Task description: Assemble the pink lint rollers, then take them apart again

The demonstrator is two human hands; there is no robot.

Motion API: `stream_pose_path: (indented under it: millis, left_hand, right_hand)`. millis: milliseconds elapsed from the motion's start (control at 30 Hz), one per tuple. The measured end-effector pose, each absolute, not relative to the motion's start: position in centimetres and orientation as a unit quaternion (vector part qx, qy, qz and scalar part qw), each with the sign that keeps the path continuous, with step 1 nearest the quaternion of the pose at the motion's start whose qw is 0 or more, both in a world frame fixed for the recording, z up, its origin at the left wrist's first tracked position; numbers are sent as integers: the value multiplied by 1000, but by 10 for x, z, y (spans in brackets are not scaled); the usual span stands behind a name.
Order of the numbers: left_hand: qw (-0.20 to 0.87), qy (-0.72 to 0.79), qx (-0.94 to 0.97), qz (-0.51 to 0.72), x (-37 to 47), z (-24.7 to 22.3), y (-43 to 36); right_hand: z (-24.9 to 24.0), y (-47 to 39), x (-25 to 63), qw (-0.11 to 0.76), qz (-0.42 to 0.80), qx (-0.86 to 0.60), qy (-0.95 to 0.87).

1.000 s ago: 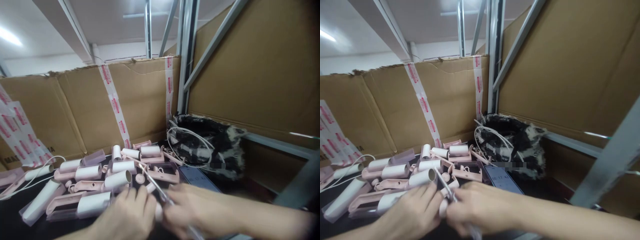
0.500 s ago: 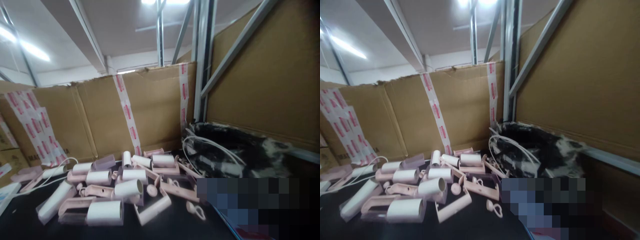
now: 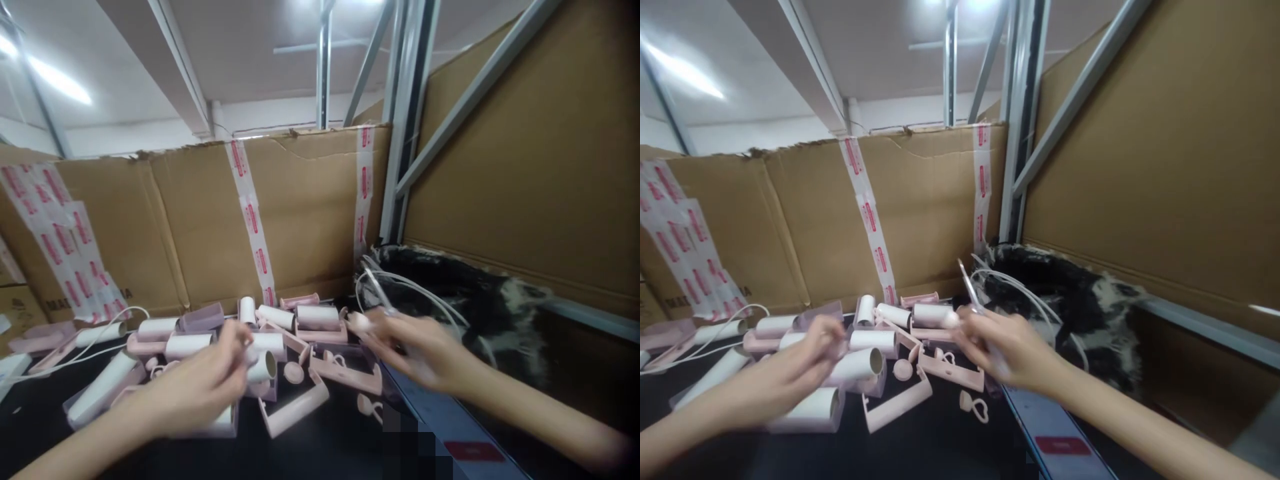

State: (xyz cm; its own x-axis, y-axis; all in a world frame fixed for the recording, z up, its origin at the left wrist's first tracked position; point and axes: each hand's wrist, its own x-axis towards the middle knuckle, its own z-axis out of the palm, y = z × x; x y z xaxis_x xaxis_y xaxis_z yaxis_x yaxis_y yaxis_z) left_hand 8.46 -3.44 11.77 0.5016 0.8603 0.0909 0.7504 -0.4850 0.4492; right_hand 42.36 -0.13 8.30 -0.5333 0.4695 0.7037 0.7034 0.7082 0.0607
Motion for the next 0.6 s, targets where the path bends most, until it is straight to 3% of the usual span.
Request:
stream_pose_path:
  millis: [133,167,367,600]
  left_hand:
    - [67,398,909,104,130,122,53]
    - [41,388,917,86,138,120,74]
    - [2,406,913,50,159,98,131]
    - [-47,439,895,59,127,85,79]
  right_hand:
    - [100,70,375,146,-223,-473,-839]
    - [103,85,366,133,-218,-475,-842]
    - [106,144,349,101,-185,-491,-845]
    - [97,106,359,157,-141,-484,-849]
